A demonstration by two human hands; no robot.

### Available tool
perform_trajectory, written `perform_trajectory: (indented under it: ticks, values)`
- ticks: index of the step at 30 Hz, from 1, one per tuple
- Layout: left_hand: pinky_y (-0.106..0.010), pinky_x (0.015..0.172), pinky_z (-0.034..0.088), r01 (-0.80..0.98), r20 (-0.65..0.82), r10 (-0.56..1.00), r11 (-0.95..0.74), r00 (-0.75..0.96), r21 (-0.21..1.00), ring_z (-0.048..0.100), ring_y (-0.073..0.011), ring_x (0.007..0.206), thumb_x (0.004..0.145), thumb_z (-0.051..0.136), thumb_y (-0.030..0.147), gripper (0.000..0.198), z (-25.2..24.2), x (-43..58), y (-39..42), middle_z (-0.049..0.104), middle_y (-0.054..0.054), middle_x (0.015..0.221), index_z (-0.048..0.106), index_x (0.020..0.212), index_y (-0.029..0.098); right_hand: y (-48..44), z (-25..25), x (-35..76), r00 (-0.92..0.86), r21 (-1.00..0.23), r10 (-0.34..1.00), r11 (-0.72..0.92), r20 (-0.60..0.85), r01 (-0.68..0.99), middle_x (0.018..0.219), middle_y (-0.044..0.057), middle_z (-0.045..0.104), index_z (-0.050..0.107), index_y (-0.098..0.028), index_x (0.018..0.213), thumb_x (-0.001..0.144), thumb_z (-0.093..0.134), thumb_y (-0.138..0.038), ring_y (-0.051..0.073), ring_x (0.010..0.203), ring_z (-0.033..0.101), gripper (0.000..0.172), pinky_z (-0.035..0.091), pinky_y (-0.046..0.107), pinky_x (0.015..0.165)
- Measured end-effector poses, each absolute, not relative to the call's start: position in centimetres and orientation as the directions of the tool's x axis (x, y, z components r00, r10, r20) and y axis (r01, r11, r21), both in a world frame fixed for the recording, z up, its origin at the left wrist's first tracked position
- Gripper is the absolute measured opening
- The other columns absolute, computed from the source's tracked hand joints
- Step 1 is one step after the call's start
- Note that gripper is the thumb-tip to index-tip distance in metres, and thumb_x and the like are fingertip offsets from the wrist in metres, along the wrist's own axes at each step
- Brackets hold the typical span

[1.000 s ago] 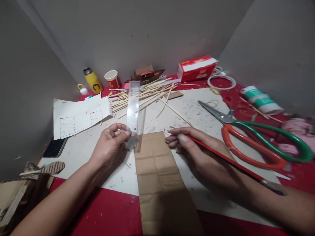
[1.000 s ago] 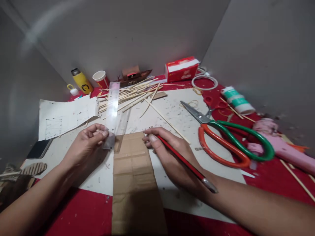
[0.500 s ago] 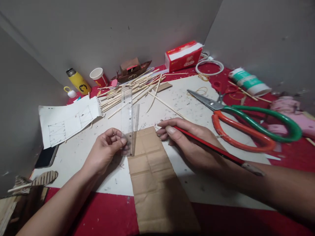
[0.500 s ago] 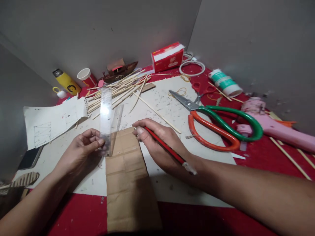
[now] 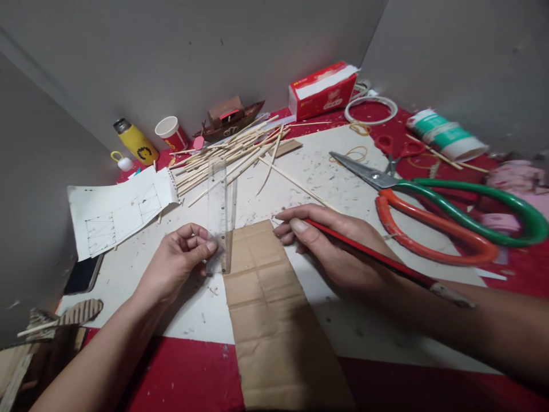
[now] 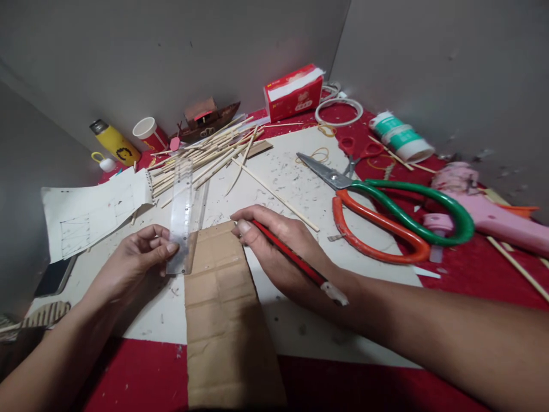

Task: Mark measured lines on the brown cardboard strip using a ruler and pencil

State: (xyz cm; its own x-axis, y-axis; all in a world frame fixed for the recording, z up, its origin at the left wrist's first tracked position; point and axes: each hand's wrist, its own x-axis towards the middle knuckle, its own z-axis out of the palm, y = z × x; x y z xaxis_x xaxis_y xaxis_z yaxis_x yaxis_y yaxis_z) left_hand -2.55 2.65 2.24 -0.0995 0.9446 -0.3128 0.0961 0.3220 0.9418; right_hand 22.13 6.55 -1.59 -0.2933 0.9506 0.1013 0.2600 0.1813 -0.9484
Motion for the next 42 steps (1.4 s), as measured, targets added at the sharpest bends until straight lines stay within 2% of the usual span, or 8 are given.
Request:
perform_trajectory:
  ticks: [6,18,23,29,35,38,40,42]
  values:
    - [-0.018,0.043,0.043,0.071,-0.315,0.944,0.322,-0.094,0.944,0.048,-0.0066,0.046,0.071,0.083,0.023,0.023,2.1,-2.8,2.8,0.059,0.004,0.057,0.061,0.076,0.017,6.5,-1.4,22.0,-0.281,-0.941,0.954,0.183,0.101,0.283,0.094,0.004,0.078,0.069,-0.026,0.104,0.096,0.05,-0.04,0.023,0.085,0.073,0.026,0.055,0.038,0.08]
    - [-0.02,0.045,0.045,0.125,-0.31,0.947,0.319,-0.081,0.94,0.049,-0.0073,0.048,0.071,0.081,0.023,0.022,2.0,-3.0,2.9,0.057,0.005,0.059,0.061,0.076,0.017,6.6,-2.2,22.1,-0.306,-0.951,0.944,0.2,0.122,0.236,0.095,0.003,0.077,0.069,-0.024,0.107,0.099,0.051,-0.043,0.019,0.08,0.073,0.028,0.056,0.031,0.074]
    - [-0.02,0.046,0.043,0.247,-0.307,0.946,0.323,-0.1,0.914,0.051,-0.008,0.047,0.073,0.08,0.029,0.024,1.9,-3.2,2.8,0.057,0.005,0.061,0.058,0.077,0.018,6.7,-2.3,22.1,-0.305,-0.953,0.946,0.184,0.106,0.24,0.094,0.004,0.077,0.069,-0.024,0.108,0.099,0.051,-0.043,0.019,0.079,0.072,0.028,0.057,0.031,0.073]
    - [-0.02,0.044,0.035,0.444,-0.28,0.953,0.3,-0.113,0.844,0.05,-0.0087,0.046,0.079,0.077,0.032,0.023,1.9,-3.2,2.6,0.057,0.004,0.059,0.058,0.077,0.019,6.6,-1.7,21.9,-0.295,-0.946,0.951,0.173,0.088,0.275,0.094,0.005,0.078,0.07,-0.024,0.106,0.097,0.05,-0.042,0.021,0.083,0.073,0.028,0.057,0.035,0.077]
    - [-0.022,0.046,0.033,0.596,-0.194,0.975,0.218,-0.105,0.773,0.048,-0.0107,0.049,0.081,0.073,0.031,0.017,2.1,-3.4,2.3,0.058,0.003,0.056,0.061,0.079,0.019,6.6,-1.3,21.8,-0.298,-0.938,0.95,0.18,0.088,0.296,0.093,0.005,0.078,0.07,-0.024,0.103,0.097,0.049,-0.042,0.023,0.084,0.073,0.029,0.056,0.037,0.078]
    - [-0.024,0.05,0.038,0.675,-0.139,0.986,0.167,-0.096,0.719,0.052,-0.0122,0.053,0.085,0.069,0.031,0.014,2.4,-3.1,1.8,0.062,0.001,0.062,0.062,0.08,0.02,6.5,-1.5,22.0,-0.308,-0.934,0.946,0.195,0.098,0.299,0.094,0.005,0.078,0.069,-0.024,0.104,0.098,0.049,-0.042,0.022,0.085,0.073,0.028,0.056,0.036,0.078]
    - [-0.026,0.055,0.043,0.762,-0.029,0.997,0.073,-0.071,0.643,0.057,-0.0135,0.059,0.088,0.065,0.03,0.011,2.6,-2.8,1.4,0.067,-0.001,0.072,0.064,0.082,0.02,6.4,-1.6,22.0,-0.318,-0.914,0.937,0.246,0.141,0.321,0.095,0.004,0.077,0.069,-0.025,0.105,0.098,0.049,-0.04,0.022,0.085,0.074,0.026,0.056,0.036,0.078]
    - [-0.03,0.069,0.051,0.837,0.132,0.991,-0.097,0.03,0.538,0.065,-0.0174,0.074,0.091,0.061,0.028,0.01,2.6,-2.7,0.9,0.072,-0.005,0.089,0.068,0.091,0.02,6.4,-1.6,22.1,-0.336,-0.861,0.911,0.358,0.239,0.36,0.098,0.005,0.077,0.069,-0.024,0.106,0.098,0.049,-0.034,0.023,0.089,0.073,0.023,0.057,0.036,0.08]
